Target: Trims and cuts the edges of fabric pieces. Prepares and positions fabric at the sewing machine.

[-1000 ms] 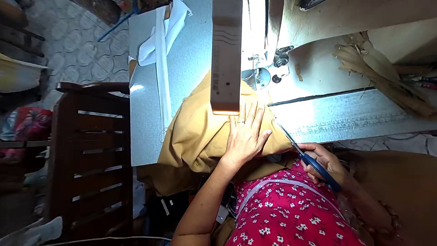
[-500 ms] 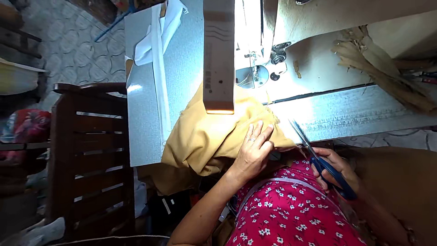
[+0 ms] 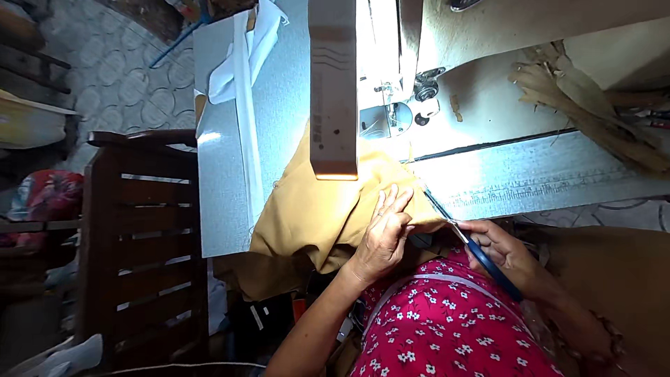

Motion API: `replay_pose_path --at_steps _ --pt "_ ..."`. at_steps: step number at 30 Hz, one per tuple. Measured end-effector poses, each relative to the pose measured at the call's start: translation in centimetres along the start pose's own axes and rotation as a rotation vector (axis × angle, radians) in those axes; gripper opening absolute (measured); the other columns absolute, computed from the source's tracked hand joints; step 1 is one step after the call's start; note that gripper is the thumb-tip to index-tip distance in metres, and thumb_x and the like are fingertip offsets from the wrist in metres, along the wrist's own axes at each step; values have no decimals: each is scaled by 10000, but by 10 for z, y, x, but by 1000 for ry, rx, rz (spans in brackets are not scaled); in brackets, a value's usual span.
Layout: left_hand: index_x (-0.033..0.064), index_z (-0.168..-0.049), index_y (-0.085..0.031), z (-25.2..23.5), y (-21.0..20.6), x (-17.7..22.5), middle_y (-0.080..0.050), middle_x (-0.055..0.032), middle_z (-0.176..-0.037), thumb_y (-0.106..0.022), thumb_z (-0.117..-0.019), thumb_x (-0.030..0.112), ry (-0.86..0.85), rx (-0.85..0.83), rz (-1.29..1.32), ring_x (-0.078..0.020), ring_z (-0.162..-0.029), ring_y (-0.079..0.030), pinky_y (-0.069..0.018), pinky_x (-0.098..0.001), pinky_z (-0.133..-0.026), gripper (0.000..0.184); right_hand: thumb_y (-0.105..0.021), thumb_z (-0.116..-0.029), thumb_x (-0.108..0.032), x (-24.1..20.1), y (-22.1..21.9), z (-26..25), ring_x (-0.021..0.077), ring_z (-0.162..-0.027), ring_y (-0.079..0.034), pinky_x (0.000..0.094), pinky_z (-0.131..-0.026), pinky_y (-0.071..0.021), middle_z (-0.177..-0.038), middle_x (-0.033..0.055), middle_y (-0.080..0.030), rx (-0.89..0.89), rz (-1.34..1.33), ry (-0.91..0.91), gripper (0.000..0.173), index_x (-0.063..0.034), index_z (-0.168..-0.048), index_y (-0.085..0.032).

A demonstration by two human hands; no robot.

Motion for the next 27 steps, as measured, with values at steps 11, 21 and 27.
replay_pose_path --at_steps 11,21,27 --pt "16 -974 -597 -2 1 2 -633 -230 -1377 -510 -1055 116 -30 -23 8 -369 -1406 -511 -328 -538 -1207 156 -729 -896 -331 -4 0 -5 -96 -723 -593 86 -668 -513 -871 -133 -660 38 113 27 556 -32 -1338 -572" --pt "1 -951 -614 -3 1 1 -634 -237 -1370 -514 -1045 102 -24 -47 23 -386 -1406 -506 -331 -537 -1205 170 -716 -903 -219 -4 -3 5 -78 -772 -634 110 -707 -550 -956 -91 -706 103 111 68 496 12 -1319 -575" --pt "29 -1286 -643 -14 12 -14 -538 -194 -1504 -347 -1098 406 120 -11 -214 -387 -1478 -406 -202 -668 -1202 515 -694 -898 -170 -3 0 7 -78 -812 -653 114 -752 -562 -974 -62 -721 111 153 39 469 51 -1297 -587"
Point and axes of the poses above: each hand's wrist, its own z-axis away from the middle knuckle, its own y-axis out of the back of the hand, x = y × z, the point moved 7 cm from there along -z, towards the middle knuckle
